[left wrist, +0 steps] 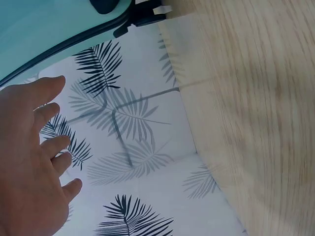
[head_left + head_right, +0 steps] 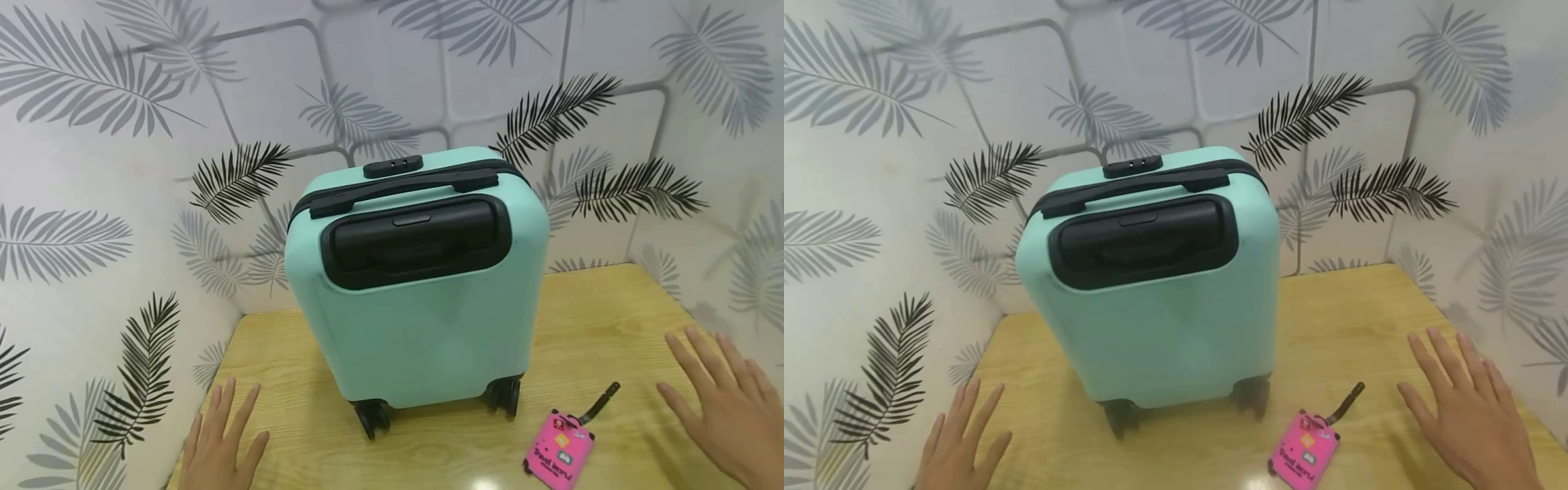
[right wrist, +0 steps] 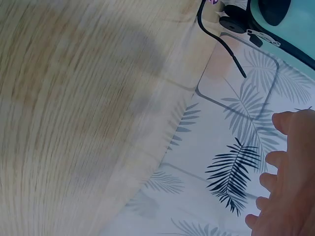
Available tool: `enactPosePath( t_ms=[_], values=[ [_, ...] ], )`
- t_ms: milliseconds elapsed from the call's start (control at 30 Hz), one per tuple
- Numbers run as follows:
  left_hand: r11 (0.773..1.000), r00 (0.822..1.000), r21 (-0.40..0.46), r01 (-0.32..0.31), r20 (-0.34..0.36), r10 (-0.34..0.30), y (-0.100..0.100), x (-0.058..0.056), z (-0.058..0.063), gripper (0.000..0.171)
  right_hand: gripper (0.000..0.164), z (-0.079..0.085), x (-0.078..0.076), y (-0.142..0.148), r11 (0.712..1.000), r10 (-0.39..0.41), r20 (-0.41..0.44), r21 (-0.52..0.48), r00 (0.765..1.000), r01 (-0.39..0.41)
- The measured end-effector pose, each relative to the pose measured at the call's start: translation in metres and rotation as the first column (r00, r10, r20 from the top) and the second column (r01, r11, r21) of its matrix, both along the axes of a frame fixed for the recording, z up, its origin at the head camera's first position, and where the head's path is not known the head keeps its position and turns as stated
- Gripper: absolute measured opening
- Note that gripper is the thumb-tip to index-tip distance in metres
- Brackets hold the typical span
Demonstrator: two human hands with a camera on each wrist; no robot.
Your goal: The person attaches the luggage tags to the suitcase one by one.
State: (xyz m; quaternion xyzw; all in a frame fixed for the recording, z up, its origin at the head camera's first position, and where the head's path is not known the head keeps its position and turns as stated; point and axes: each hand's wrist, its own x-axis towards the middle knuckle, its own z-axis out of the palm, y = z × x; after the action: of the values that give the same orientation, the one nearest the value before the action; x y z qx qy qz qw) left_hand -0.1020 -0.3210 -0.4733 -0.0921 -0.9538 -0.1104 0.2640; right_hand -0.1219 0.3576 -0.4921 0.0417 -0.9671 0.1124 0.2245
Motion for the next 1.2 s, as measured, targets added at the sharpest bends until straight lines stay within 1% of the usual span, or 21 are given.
enactPosePath(
  t_ms=[100, 200, 267, 333, 367, 433, 533, 600, 667, 767, 800, 833, 867, 900, 933, 1000, 1033, 1100, 1133, 1167, 1200],
  values=[
    [0.997, 0.999, 0.064, 0.045, -0.027, -0.044, 0.003, -0.002, 0.0, 0.071, 0.075, 0.002, 0.002, 0.0, 0.999, 0.031, -0.013, -0.035, 0.999, -0.032],
    [0.989, 0.995, 0.116, 0.094, -0.054, -0.088, 0.007, -0.004, -0.001, 0.069, 0.073, 0.003, 0.004, -0.001, 0.994, 0.072, -0.022, -0.078, 0.997, -0.074],
    [0.985, 0.993, 0.136, 0.108, -0.056, -0.101, 0.012, -0.005, -0.002, 0.07, 0.073, 0.005, 0.004, 0.0, 0.986, 0.099, -0.021, -0.129, 0.995, -0.101],
    [0.98, 0.993, 0.162, 0.116, -0.055, -0.109, 0.015, -0.006, -0.002, 0.072, 0.072, 0.007, 0.005, -0.001, 0.97, 0.132, -0.019, -0.202, 0.991, -0.133],
    [0.977, 0.992, 0.175, 0.119, -0.054, -0.112, 0.017, -0.006, -0.002, 0.073, 0.072, 0.008, 0.005, -0.001, 0.957, 0.155, -0.02, -0.246, 0.988, -0.155],
    [0.97, 0.991, 0.205, 0.133, -0.057, -0.123, 0.02, -0.007, -0.002, 0.076, 0.073, 0.011, 0.005, -0.002, 0.919, 0.197, 0.003, -0.349, 0.98, -0.184],
    [0.95, 0.989, 0.274, 0.147, -0.032, -0.144, 0.023, -0.007, 0.002, 0.078, 0.073, 0.014, 0.006, -0.003, 0.847, 0.253, 0.075, -0.498, 0.964, -0.184],
    [0.93, 0.987, 0.336, 0.148, 0.01, -0.161, 0.026, -0.006, 0.005, 0.077, 0.071, 0.016, 0.006, -0.003, 0.788, 0.285, 0.146, -0.599, 0.947, -0.145],
    [0.908, 0.982, 0.398, 0.129, 0.075, -0.172, 0.03, -0.005, 0.01, 0.074, 0.069, 0.017, 0.007, -0.001, 0.717, 0.328, 0.205, -0.69, 0.922, -0.101],
    [0.871, 0.963, 0.484, 0.086, 0.184, -0.197, 0.034, -0.001, 0.017, 0.07, 0.065, 0.014, 0.006, 0.003, 0.613, 0.391, 0.242, -0.788, 0.888, -0.056],
    [0.859, 0.955, 0.507, 0.071, 0.214, -0.205, 0.035, 0.0, 0.019, 0.069, 0.064, 0.013, 0.007, 0.004, 0.586, 0.408, 0.242, -0.809, 0.88, -0.05],
    [0.848, 0.947, 0.527, 0.056, 0.241, -0.212, 0.036, 0.002, 0.021, 0.068, 0.064, 0.013, 0.007, 0.004, 0.565, 0.424, 0.238, -0.824, 0.874, -0.049],
    [0.834, 0.94, 0.55, 0.048, 0.259, -0.224, 0.036, 0.003, 0.023, 0.068, 0.063, 0.011, 0.007, 0.004, 0.549, 0.436, 0.219, -0.834, 0.873, -0.065],
    [0.823, 0.933, 0.567, 0.041, 0.273, -0.234, 0.037, 0.004, 0.024, 0.067, 0.062, 0.009, 0.007, 0.005, 0.547, 0.443, 0.201, -0.833, 0.874, -0.086],
    [0.812, 0.929, 0.582, 0.043, 0.275, -0.246, 0.037, 0.005, 0.025, 0.067, 0.061, 0.007, 0.006, 0.006, 0.531, 0.459, 0.176, -0.84, 0.871, -0.11],
    [0.791, 0.928, 0.609, 0.055, 0.262, -0.266, 0.038, 0.006, 0.026, 0.067, 0.06, 0.005, 0.006, 0.007, 0.482, 0.497, 0.101, -0.858, 0.862, -0.178],
    [0.779, 0.928, 0.623, 0.07, 0.247, -0.281, 0.038, 0.006, 0.026, 0.067, 0.059, 0.003, 0.004, 0.009, 0.452, 0.518, 0.066, -0.867, 0.853, -0.208],
    [0.752, 0.924, 0.65, 0.109, 0.213, -0.317, 0.04, 0.007, 0.026, 0.067, 0.059, 0.0, 0.002, 0.012, 0.376, 0.559, 0.005, -0.893, 0.829, -0.248],
    [0.734, 0.922, 0.666, 0.131, 0.191, -0.337, 0.04, 0.007, 0.026, 0.066, 0.059, -0.001, 0.001, 0.013, 0.319, 0.582, -0.018, -0.914, 0.813, -0.249],
    [0.715, 0.918, 0.682, 0.152, 0.172, -0.358, 0.041, 0.008, 0.025, 0.065, 0.058, -0.002, 0.0, 0.013, 0.272, 0.596, -0.036, -0.931, 0.802, -0.244],
    [0.694, 0.912, 0.7, 0.168, 0.156, -0.379, 0.042, 0.008, 0.025, 0.064, 0.058, -0.003, 0.0, 0.013, 0.231, 0.606, -0.05, -0.944, 0.794, -0.236]
  ],
)
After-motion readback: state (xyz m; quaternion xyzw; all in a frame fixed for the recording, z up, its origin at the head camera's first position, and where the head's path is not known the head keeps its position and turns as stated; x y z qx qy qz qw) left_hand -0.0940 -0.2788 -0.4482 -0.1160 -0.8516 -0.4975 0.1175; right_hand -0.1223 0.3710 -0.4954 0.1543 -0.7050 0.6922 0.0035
